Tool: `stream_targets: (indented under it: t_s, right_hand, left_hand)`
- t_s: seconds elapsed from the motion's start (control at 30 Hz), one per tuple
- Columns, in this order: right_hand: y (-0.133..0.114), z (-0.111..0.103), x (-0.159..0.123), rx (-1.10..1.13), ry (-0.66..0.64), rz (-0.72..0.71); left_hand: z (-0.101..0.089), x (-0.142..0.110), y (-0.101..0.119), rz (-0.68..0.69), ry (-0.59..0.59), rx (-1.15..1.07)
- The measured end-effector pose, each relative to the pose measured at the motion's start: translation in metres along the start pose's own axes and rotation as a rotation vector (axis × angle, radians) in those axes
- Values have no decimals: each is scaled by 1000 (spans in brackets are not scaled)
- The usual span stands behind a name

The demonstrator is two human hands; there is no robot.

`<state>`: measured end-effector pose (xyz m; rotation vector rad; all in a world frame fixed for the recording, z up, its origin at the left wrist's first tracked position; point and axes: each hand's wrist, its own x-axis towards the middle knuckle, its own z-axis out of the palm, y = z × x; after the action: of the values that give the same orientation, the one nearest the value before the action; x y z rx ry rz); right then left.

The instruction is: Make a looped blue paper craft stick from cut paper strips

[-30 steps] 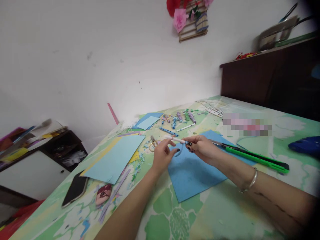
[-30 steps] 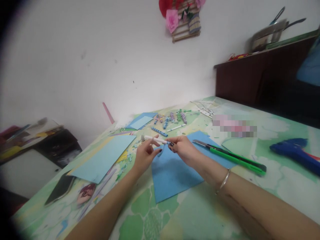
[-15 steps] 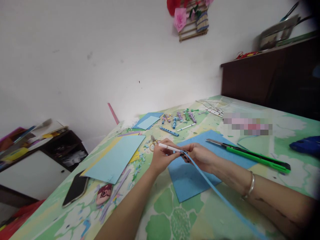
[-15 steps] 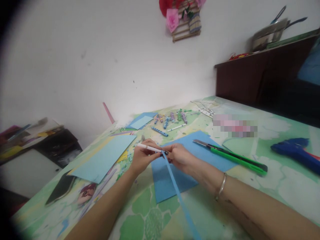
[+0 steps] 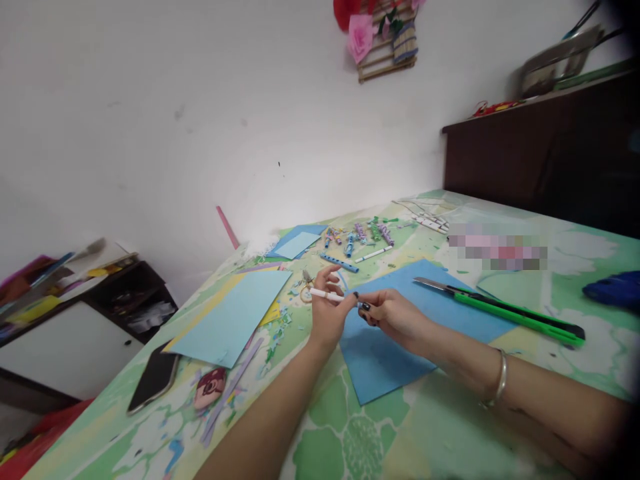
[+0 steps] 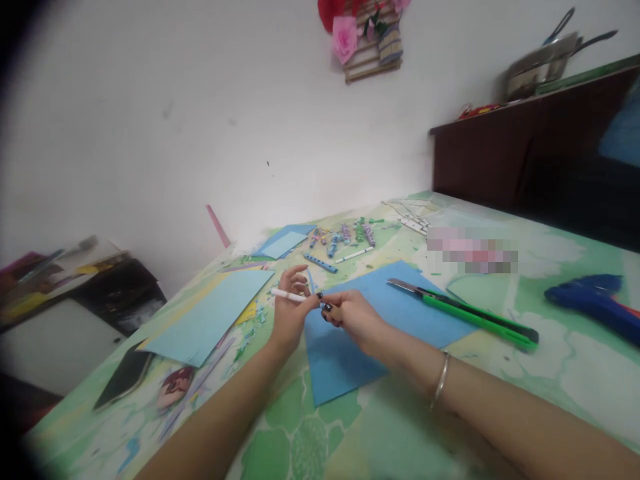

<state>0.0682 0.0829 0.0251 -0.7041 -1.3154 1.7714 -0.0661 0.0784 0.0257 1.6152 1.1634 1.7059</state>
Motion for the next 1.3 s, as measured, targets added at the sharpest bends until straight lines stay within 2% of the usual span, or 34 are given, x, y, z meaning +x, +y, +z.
stream_targets:
  t_s: [0.13,0.27,0.43,0.57,0.63,0.8,0.97,1.1,1.2,1.3]
  right_hand:
    - [-6,-3,0,-11,11,-32]
    - [-10,-5,0,-7,32,-57]
    - [-5,-6,5,-59,103,-82]
    - [1,-10,10,-233,187,-189]
    - [3,-12,11,-279,213,-233]
    - [5,-13,10,-412,246,-360]
    - [7,-18,12,-537,261,-405]
    - [4,-28,16,-631,373,-396]
    - [2,-34,18,-658,396,-369]
    - [2,-35,19,-635,368,-344]
  left_hand:
    - [-9,6,-1,83,-63,211]
    - [-17,12,-1,172,-162,234]
    - [-19,14,-2,72,-203,282]
    - [-16,12,-3,13,-206,361]
    - [-13,10,-2,-55,-204,301]
    - [-5,4,0,-281,-221,-9]
    - [0,-3,-1,-381,-281,-154]
    - [1,-9,7,-399,-362,-233]
    - [2,-12,20,-384,-432,-313]
    - [1,-10,30,-252,-391,-280]
